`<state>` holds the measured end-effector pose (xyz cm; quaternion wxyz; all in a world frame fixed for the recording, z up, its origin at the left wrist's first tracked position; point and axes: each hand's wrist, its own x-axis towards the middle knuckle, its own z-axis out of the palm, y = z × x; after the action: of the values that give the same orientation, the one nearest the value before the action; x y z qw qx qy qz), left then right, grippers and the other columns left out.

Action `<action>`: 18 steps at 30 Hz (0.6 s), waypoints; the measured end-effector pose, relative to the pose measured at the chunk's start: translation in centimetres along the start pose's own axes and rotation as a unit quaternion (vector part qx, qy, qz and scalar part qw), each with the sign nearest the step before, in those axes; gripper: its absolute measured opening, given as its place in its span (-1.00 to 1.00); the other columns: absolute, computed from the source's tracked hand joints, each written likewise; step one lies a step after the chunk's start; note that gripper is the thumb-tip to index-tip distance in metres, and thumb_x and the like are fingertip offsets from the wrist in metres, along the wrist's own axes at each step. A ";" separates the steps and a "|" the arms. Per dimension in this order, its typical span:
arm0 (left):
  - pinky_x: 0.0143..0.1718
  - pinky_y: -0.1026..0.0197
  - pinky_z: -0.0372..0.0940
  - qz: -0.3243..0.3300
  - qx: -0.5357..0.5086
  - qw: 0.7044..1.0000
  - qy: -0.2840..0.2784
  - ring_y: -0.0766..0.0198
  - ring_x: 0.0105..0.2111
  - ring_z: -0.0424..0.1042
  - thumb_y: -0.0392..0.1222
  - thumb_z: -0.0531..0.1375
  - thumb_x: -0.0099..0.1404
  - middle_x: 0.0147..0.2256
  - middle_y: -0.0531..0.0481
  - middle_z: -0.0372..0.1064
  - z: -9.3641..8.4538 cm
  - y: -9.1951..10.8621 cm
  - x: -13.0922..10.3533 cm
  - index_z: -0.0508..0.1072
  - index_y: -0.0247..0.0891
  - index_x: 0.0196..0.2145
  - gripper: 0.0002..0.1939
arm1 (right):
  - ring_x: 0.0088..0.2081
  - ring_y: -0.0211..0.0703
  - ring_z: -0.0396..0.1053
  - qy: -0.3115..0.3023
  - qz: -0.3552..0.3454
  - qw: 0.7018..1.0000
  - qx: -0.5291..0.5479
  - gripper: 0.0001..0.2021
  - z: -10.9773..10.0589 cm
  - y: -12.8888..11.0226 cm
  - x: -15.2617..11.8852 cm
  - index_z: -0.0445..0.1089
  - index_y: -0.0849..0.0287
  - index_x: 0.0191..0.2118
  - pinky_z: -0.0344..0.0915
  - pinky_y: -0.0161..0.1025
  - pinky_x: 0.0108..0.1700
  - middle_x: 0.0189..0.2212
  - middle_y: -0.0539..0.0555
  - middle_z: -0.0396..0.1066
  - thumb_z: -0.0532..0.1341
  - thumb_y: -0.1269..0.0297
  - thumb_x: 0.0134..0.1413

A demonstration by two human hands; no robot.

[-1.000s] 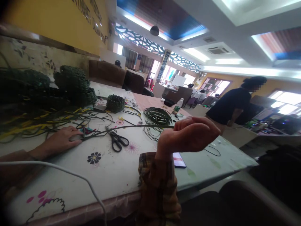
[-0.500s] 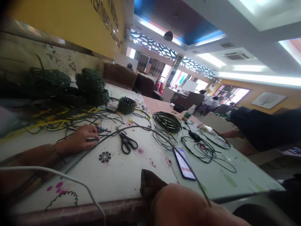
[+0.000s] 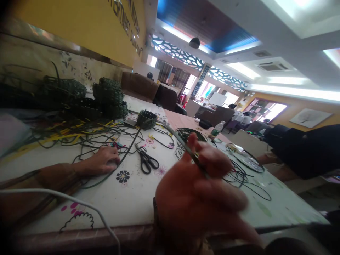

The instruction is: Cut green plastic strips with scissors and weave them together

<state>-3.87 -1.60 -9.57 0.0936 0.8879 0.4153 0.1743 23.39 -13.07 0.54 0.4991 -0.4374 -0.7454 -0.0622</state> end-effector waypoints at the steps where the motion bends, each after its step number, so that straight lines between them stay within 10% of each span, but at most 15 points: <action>1: 0.06 -0.03 0.11 -0.013 0.006 1.000 0.003 0.02 -0.05 0.33 -0.14 0.22 0.19 -0.14 -0.11 0.41 0.0 0.1 0.0 0.57 -0.18 -0.23 -0.80 | 0.06 0.08 0.38 0.060 -0.011 0.998 0.020 -0.82 1.0 -0.1 1.0 0.37 -0.34 -0.09 0.46 0.12 -0.21 -0.13 0.04 0.32 0.04 0.00 0.31; 5: 0.13 -0.12 0.08 -0.047 0.017 0.998 0.048 -0.04 0.02 0.32 -0.15 0.22 0.17 -0.02 -0.15 0.39 0.8 0.1 -0.1 0.49 -0.16 0.02 -0.57 | 0.19 0.00 0.28 0.247 0.002 0.954 0.172 -0.52 5.8 1.2 4.8 0.22 -0.04 0.07 0.45 0.12 -0.03 0.06 0.19 0.19 -0.38 0.11 0.42; 18: -0.01 -0.10 0.17 -0.028 0.129 0.985 0.108 -0.04 -0.11 0.35 0.11 0.24 0.23 -0.16 -0.21 0.41 -0.6 0.6 -0.4 0.59 -0.22 -0.18 -0.62 | -0.01 -0.12 0.34 0.099 0.154 0.913 0.365 -0.62 14.9 7.3 2.2 0.44 0.14 -0.07 0.43 -0.10 -0.02 -0.05 0.16 0.30 0.01 0.00 0.36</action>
<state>-3.92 -2.32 -8.97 -0.0621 0.8564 0.4669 0.2117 18.13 0.56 -7.59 0.6984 -0.3259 -0.5867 0.2486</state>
